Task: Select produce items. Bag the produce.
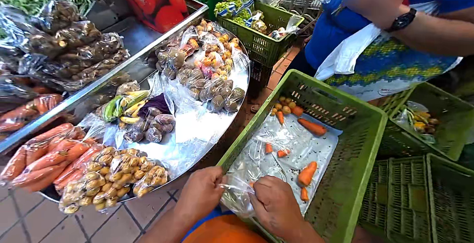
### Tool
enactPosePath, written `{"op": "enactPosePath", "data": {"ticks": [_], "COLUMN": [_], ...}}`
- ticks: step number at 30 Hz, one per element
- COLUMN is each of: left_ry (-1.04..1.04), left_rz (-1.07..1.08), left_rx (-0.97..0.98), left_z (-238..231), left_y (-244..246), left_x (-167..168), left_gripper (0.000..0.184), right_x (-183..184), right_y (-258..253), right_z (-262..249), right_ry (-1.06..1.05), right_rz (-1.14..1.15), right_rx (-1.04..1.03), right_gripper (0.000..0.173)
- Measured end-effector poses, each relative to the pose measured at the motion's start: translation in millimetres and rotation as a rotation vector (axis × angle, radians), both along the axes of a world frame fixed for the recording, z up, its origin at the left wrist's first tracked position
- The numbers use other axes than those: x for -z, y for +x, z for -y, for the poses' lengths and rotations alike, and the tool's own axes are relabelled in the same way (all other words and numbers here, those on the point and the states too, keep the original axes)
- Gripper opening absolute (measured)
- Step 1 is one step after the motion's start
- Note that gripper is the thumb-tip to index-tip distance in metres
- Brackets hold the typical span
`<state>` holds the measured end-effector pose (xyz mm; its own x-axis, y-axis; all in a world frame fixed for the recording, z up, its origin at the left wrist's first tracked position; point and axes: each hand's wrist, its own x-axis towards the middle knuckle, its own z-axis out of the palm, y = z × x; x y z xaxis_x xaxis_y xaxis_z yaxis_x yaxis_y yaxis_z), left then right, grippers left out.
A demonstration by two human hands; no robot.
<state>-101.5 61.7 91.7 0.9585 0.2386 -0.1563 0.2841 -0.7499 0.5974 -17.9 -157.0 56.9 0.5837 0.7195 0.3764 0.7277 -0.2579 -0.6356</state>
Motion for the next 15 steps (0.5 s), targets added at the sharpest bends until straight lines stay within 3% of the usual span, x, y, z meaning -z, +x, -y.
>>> {"op": "enactPosePath", "data": {"ticks": [2, 4, 6, 8, 9, 10, 11, 12, 15], "left_ry": [0.064, -0.073, -0.551, -1.18, -1.353, -1.391, -1.291, -1.066, -0.15], "left_rz": [0.001, -0.062, -0.019, 0.154, 0.227, 0.277, 0.305, 0.322, 0.133], "left_rx": [-0.168, -0.321, -0.486, -0.549, -0.471, -0.319, -0.131, 0.034, 0.223], "left_z": [5.7, 8.6, 9.3, 17.5, 24.0, 30.4, 34.8, 36.2, 34.1], "left_y": [12.8, 27.1, 34.6, 30.2, 25.0, 19.7, 16.0, 14.5, 20.1], "left_x": [-4.5, -9.7, -16.9, -29.2, -31.3, -29.2, -23.5, -15.3, 11.7], "left_gripper": [0.019, 0.021, 0.03, 0.024, 0.015, 0.013, 0.015, 0.017, 0.021], "right_x": [-3.4, -4.8, -4.4, -4.7, -7.0, -10.9, -14.7, -18.1, -12.1], "right_y": [-2.8, -2.3, 7.4, 21.5, 29.8, 39.1, 48.2, 56.1, 59.1], "right_z": [-6.7, -10.6, -8.0, -2.4, -0.9, -0.8, -1.7, -2.9, -0.6], "right_ry": [0.091, 0.159, 0.13, -0.059, -0.191, -0.328, -0.461, -0.591, -0.753], "right_rz": [0.017, 0.013, -0.005, -0.11, -0.223, -0.351, -0.455, -0.528, -0.6], "right_rx": [-0.002, 0.017, 0.083, 0.155, 0.176, 0.183, 0.176, 0.148, -0.079], "right_gripper": [0.034, 0.033, 0.032, 0.025, 0.019, 0.013, 0.015, 0.025, 0.029]}}
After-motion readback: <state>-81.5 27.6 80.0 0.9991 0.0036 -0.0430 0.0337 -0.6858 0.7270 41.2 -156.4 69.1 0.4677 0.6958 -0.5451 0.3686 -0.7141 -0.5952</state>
